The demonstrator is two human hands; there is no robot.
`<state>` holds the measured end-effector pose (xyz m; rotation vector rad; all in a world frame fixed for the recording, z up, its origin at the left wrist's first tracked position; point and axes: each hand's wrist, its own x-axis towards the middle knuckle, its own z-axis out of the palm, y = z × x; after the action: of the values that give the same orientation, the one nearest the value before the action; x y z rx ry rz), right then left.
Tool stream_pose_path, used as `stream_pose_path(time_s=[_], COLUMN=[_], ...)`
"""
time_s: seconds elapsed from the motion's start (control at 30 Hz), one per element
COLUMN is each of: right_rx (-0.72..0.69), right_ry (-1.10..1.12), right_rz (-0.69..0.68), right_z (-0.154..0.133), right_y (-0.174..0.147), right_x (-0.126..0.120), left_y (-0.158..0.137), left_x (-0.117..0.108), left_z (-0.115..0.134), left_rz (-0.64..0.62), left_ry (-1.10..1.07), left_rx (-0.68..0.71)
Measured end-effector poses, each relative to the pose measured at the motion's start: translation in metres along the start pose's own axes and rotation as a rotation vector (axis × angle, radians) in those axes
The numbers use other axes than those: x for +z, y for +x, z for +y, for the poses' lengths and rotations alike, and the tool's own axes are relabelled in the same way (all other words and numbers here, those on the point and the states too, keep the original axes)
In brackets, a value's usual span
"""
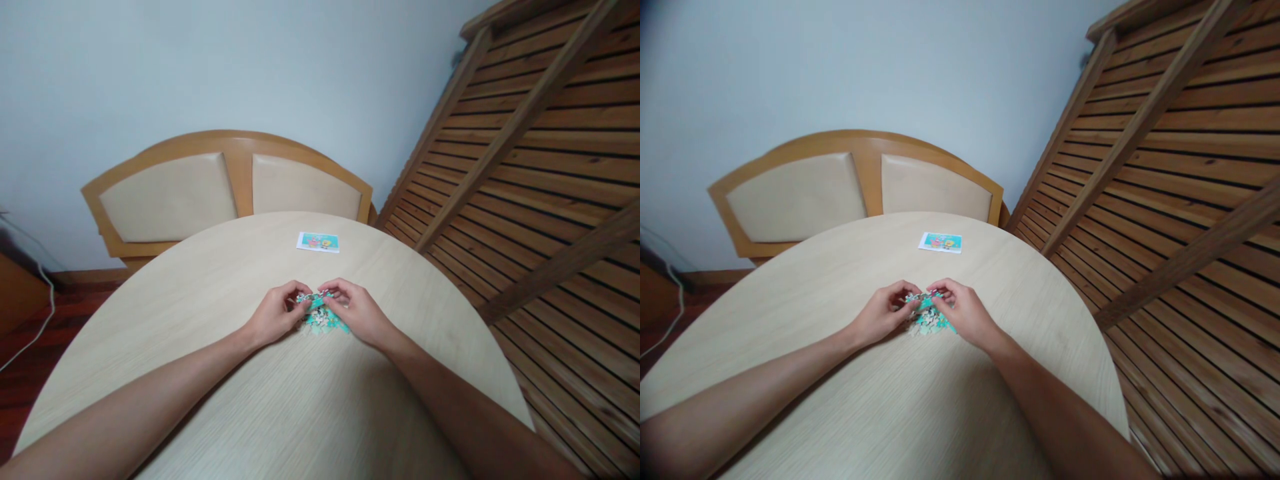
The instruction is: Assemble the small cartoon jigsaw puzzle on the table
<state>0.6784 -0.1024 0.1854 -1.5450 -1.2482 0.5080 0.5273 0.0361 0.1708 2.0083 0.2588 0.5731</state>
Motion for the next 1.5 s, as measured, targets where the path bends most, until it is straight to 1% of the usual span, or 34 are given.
stream_pose_path(time_s=[0.17,0.3,0.5,0.63,0.77,0.97,1.13,1.37,1.5], right_rx=[-0.011,0.011,0.008,0.046,0.072,0.127,0.116,0.079,0.049], right_ry=[-0.013,0.01,0.034,0.066,0.13,0.193,0.183,0.151,0.12], right_rz=[0.0,0.025,-0.01,-0.01,-0.002,-0.032,-0.044,-0.051,-0.06], right_z=[0.008,0.013,0.007,0.004,0.005,0.008,0.008,0.004,0.005], right_y=[0.0,0.001,0.0,0.0,0.0,0.0,0.0,0.001,0.001], right_x=[0.002,0.004,0.005,0.004,0.004,0.005,0.005,0.002,0.0], left_y=[0.001,0.001,0.002,0.002,0.001,0.001,0.0,0.0,0.001], left_x=[0.0,0.0,0.0,0.0,0.0,0.0,0.0,0.0,-0.001], left_z=[0.0,-0.001,-0.001,-0.003,-0.002,0.004,0.004,-0.002,-0.006], left_rz=[-0.003,0.012,0.039,0.05,-0.002,-0.062,-0.074,-0.027,0.006], left_ry=[0.004,0.007,0.028,0.047,0.01,0.013,0.009,0.067,0.113], left_rx=[-0.007,0.016,0.001,0.006,0.027,0.077,0.058,0.031,-0.014])
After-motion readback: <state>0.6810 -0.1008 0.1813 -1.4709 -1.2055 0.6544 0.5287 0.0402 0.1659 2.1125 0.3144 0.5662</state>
